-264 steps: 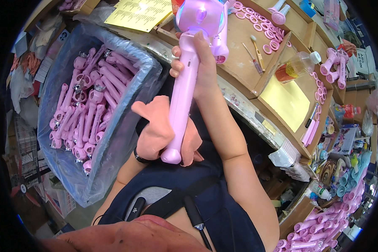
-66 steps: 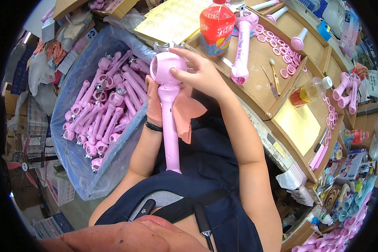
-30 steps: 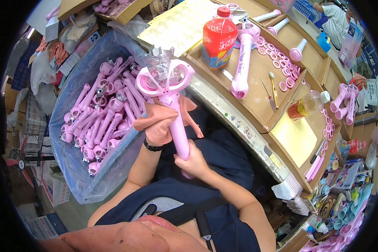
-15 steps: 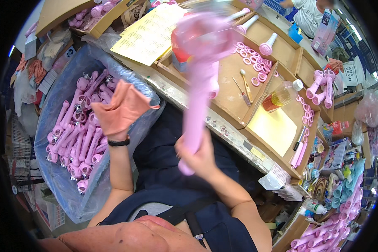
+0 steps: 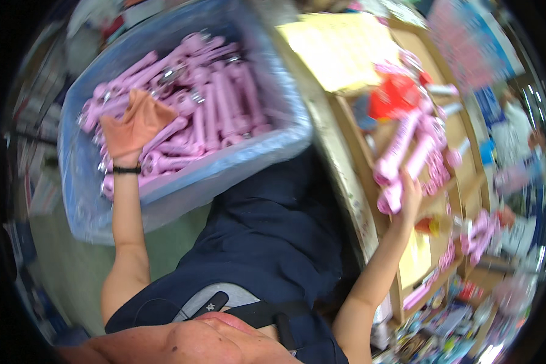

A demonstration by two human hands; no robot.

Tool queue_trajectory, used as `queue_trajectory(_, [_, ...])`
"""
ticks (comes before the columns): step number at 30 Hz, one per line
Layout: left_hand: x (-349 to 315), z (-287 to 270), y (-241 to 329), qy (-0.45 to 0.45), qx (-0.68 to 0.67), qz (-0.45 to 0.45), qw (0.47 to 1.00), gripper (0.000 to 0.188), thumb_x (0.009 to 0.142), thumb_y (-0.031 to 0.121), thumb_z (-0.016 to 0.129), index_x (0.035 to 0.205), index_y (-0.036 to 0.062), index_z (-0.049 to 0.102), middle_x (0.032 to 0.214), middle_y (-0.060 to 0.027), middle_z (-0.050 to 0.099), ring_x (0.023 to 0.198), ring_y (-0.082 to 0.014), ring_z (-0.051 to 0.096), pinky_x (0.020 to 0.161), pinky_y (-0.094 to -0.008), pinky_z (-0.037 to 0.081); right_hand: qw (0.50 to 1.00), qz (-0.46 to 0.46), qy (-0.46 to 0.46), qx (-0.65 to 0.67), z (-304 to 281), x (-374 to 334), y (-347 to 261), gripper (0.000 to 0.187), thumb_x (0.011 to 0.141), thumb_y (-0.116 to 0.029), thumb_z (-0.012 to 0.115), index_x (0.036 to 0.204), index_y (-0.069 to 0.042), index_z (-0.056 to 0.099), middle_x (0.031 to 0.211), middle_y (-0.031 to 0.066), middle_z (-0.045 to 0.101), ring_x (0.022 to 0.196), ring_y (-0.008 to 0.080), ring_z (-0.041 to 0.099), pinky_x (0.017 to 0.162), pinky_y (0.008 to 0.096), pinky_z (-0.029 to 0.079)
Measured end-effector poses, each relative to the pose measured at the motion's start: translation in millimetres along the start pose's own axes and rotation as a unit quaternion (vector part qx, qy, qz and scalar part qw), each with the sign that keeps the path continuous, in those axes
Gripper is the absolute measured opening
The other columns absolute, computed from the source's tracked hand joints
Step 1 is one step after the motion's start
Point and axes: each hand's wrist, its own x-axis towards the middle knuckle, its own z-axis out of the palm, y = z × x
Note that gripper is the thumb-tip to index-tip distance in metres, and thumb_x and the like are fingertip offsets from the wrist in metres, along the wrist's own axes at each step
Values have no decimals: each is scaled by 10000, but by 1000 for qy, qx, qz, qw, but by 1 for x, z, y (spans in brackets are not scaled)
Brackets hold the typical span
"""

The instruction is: The person picks pink light sticks from a bin, wipes them with a cloth, and uses a small tool to adjust or clean the head and body. They repeatedly test the light function and place finished sticks on the workbench.

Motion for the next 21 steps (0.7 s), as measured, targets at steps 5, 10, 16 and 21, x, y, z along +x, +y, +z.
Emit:
queue_trajectory(5, [-21, -15, 64, -19, -15, 54, 998, 560, 748, 259, 453, 1137, -140, 501, 1373, -400, 346, 1319, -493, 343, 964, -456, 502, 988, -30, 130, -81, 35, -33, -35, 417, 955, -162, 603, 1273, 96, 526, 1238, 169, 579, 1161, 211, 533, 968, 348, 436])
queue_trajectory(10, [-43, -9, 75, 79, -160, 100, 979, 643, 662, 74, 441, 1208, -234, 297, 1406, -423, 231, 1388, -488, 172, 1068, -525, 432, 870, -438, 51, -220, 194, -93, -85, 312, 924, -56, 575, 1217, 52, 568, 1199, 180, 605, 1111, 279, 583, 953, 350, 449])
queue_trajectory(16, [-47, 13, 64, -13, -5, 127, 992, 535, 727, 74, 388, 1184, -172, 261, 1322, -389, 296, 1387, -498, 196, 1169, -426, 317, 581, -295, -657, -378, 448, -98, 8, 337, 856, -200, 658, 1141, -23, 625, 1092, 169, 654, 1031, 342, 611, 880, 406, 487])
queue_trajectory(21, [-45, 17, 64, 116, 15, 154, 981, 88, 778, 38, 402, 766, -49, 404, 967, -223, 534, 1322, -539, 335, 1192, -508, 266, 290, -263, -689, -610, 501, -127, 114, 569, 755, -371, 732, 1150, 19, 601, 1076, 210, 662, 997, 360, 655, 839, 432, 536])
